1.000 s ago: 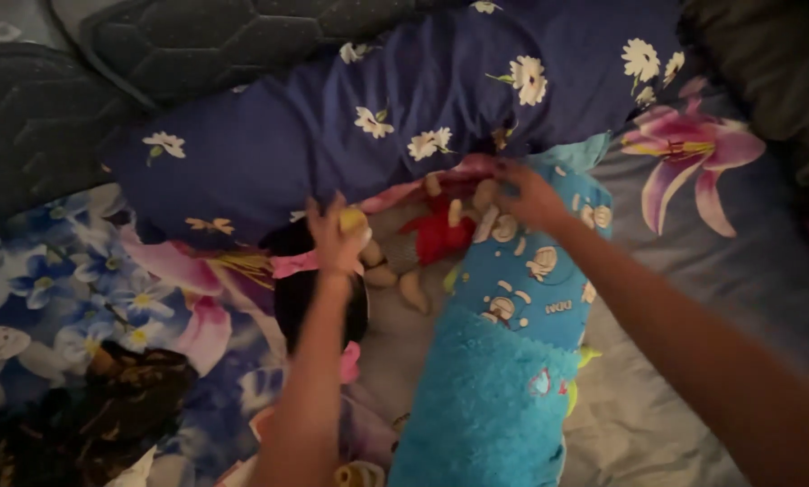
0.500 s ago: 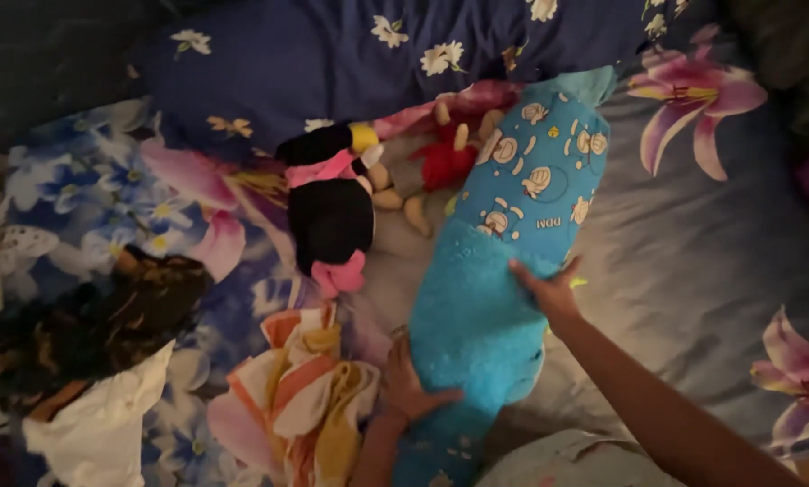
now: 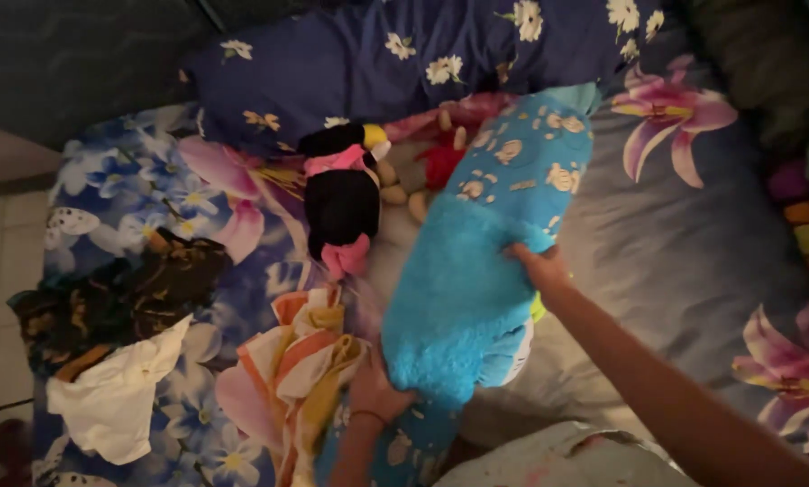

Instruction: The recorder is tidying up a bed by arranging bolsters and pillows, then folding a couple of towels or garments.

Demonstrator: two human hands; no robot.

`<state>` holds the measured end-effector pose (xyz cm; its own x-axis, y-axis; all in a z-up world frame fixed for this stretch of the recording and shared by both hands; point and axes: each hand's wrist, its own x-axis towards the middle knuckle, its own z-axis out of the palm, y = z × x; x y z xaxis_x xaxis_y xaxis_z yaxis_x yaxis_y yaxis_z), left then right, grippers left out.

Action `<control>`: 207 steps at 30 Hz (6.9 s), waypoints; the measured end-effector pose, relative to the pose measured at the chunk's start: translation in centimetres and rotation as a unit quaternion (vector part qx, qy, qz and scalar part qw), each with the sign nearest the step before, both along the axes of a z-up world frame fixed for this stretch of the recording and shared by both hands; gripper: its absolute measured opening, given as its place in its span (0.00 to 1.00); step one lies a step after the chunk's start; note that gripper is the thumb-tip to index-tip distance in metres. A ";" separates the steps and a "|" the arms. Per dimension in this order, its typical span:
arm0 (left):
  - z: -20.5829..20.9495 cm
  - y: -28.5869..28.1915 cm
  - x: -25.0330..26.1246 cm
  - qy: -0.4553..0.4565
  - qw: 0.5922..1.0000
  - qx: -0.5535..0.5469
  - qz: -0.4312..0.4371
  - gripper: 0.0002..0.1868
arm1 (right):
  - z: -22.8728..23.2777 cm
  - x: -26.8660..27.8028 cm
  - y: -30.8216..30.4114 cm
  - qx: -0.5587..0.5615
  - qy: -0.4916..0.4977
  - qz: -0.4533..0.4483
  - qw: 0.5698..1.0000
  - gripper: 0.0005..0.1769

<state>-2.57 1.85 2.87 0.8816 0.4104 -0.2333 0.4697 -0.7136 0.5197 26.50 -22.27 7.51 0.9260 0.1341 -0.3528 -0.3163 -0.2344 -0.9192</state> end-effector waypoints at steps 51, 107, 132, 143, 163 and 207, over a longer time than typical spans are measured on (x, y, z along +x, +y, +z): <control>8.2 14.0 16.8 -0.153 0.936 0.288 -0.131 0.11 | 0.3 3.5 -7.7 0.279 0.165 -0.136 0.936 0.08; 10.2 18.7 47.3 -0.213 0.889 0.393 -0.100 0.30 | -9.2 11.3 8.0 -0.383 0.042 0.532 0.754 0.72; 9.4 17.5 49.2 -0.160 0.848 0.503 -0.057 0.37 | -9.2 5.7 26.0 0.017 0.107 0.298 0.948 0.61; 9.4 18.7 49.6 -0.149 0.866 0.468 -0.090 0.34 | -15.6 1.4 30.9 -0.105 -0.090 0.181 0.974 0.42; 13.2 17.4 48.6 -0.053 0.908 0.395 -0.125 0.44 | -13.5 11.2 22.9 -0.266 -0.181 0.272 0.907 0.55; 18.1 14.4 31.7 -0.078 0.964 0.191 -0.167 0.36 | 5.0 12.2 7.2 0.220 0.367 -0.305 0.851 0.34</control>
<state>29.14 16.26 21.02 0.9916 0.1273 0.0244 0.1181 -0.9648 0.2352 38.66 -15.10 12.56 0.4222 -0.0229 -0.9062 -0.7827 0.4952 -0.3771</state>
